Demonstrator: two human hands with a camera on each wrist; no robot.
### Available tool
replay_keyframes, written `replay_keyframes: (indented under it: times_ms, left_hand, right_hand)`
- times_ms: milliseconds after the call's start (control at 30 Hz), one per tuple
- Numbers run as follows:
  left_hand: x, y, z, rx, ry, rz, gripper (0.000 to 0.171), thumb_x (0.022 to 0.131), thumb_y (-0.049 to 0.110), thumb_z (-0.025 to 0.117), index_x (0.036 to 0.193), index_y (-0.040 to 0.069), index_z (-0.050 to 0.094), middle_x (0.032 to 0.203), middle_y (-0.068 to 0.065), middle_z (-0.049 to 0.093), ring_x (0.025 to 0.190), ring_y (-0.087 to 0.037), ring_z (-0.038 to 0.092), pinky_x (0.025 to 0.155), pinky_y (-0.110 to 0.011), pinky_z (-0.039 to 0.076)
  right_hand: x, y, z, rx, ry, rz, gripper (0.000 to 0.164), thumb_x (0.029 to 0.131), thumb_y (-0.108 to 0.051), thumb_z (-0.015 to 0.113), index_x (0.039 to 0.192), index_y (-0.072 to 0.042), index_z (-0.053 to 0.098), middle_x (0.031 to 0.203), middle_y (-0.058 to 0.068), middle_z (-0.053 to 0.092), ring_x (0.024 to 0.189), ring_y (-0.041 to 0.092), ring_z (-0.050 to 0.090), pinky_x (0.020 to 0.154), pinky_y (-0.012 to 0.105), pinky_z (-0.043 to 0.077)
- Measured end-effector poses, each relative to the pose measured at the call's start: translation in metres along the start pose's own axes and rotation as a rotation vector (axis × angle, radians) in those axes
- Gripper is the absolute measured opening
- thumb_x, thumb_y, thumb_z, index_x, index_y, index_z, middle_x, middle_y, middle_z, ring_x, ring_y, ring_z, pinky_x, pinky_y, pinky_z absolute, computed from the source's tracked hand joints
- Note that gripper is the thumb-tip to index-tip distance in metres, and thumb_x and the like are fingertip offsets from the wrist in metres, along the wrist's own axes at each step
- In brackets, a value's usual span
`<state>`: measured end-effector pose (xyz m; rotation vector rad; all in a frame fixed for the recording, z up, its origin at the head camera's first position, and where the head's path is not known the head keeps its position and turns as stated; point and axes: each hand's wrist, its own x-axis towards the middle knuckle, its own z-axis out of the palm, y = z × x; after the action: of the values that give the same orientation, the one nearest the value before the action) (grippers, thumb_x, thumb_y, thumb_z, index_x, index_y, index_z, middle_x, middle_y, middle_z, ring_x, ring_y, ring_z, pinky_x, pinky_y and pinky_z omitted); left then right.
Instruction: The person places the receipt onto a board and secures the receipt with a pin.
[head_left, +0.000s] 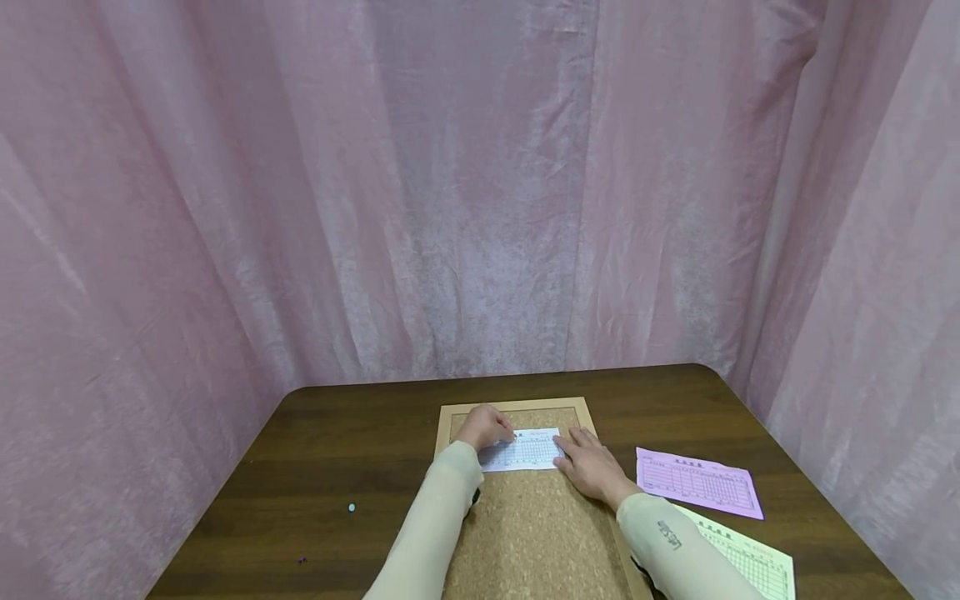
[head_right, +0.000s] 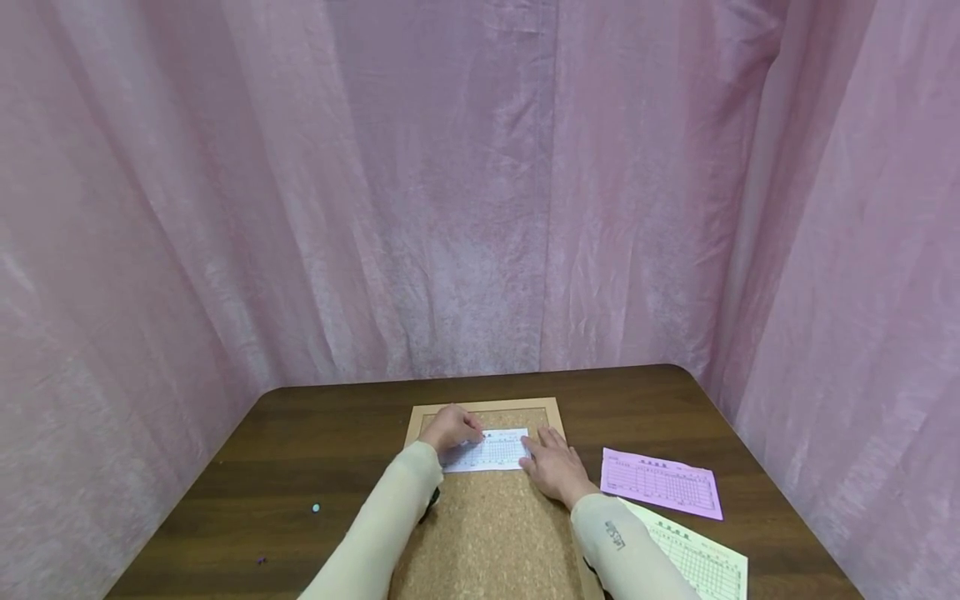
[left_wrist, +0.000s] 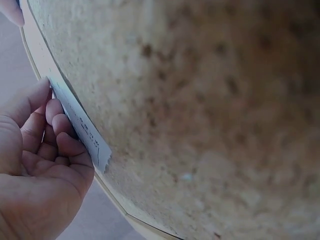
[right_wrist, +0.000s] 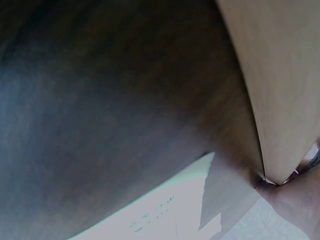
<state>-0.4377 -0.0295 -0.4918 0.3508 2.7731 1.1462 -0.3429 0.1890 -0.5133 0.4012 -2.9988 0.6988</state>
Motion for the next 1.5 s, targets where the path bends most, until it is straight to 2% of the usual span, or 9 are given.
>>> replay_keyframes:
  times_ms: [367,500,767,1067,1300,1500]
  left_hand:
    - [0.001,0.001,0.002,0.027,0.003,-0.008,0.018,0.084,0.008,0.077,0.067,0.005,0.070,0.063,0.000,0.060,0.055,-0.014,0.044,0.051,-0.029,0.037]
    - [0.002,0.002,0.002,0.048,-0.008,-0.005,0.017,0.085,0.008,0.077,0.069,0.005,0.071,0.065,0.001,0.060,0.057,-0.014,0.045,0.052,-0.029,0.038]
    - [-0.004,0.001,-0.007,0.045,-0.019,-0.021,0.011,0.081,0.007,0.080,0.073,0.007,0.073,0.071,0.000,0.063,0.060,-0.015,0.047,0.053,-0.029,0.039]
    - [-0.016,-0.002,-0.019,0.078,-0.022,0.015,0.009,0.081,0.011,0.081,0.078,0.007,0.074,0.079,0.002,0.065,0.070,-0.015,0.053,0.061,-0.031,0.046]
    - [-0.023,-0.005,-0.030,0.087,-0.019,0.029,0.007,0.083,0.012,0.080,0.083,0.009,0.073,0.086,0.001,0.066,0.075,-0.014,0.053,0.068,-0.031,0.047]
    - [-0.028,-0.009,-0.042,0.068,-0.016,0.046,0.017,0.083,0.011,0.078,0.097,0.003,0.074,0.092,-0.003,0.068,0.084,-0.017,0.059,0.075,-0.035,0.050]
  right_hand:
    - [0.001,0.001,0.000,-0.006,0.002,-0.003,0.046,0.103,-0.026,0.052,0.144,-0.004,0.051,0.154,0.027,0.032,0.144,0.046,0.022,0.108,0.066,0.023]
    - [0.000,0.002,0.000,0.001,-0.001,-0.002,0.046,0.103,-0.025,0.052,0.144,-0.004,0.050,0.154,0.028,0.032,0.144,0.046,0.022,0.108,0.066,0.023]
    - [-0.001,-0.001,-0.004,-0.004,0.003,-0.017,0.046,0.103,-0.024,0.052,0.143,-0.002,0.050,0.153,0.029,0.032,0.143,0.048,0.022,0.109,0.066,0.023]
    - [-0.001,0.000,-0.004,-0.023,0.004,-0.043,0.045,0.103,-0.024,0.052,0.142,-0.001,0.051,0.151,0.031,0.033,0.142,0.050,0.024,0.112,0.061,0.022]
    - [-0.001,-0.002,-0.007,-0.032,-0.004,-0.052,0.045,0.103,-0.023,0.052,0.142,0.000,0.052,0.150,0.033,0.034,0.141,0.051,0.024,0.112,0.061,0.022]
    - [0.001,-0.003,-0.006,-0.011,-0.016,-0.045,0.045,0.103,-0.024,0.052,0.142,0.000,0.051,0.151,0.033,0.033,0.141,0.051,0.023,0.109,0.064,0.023]
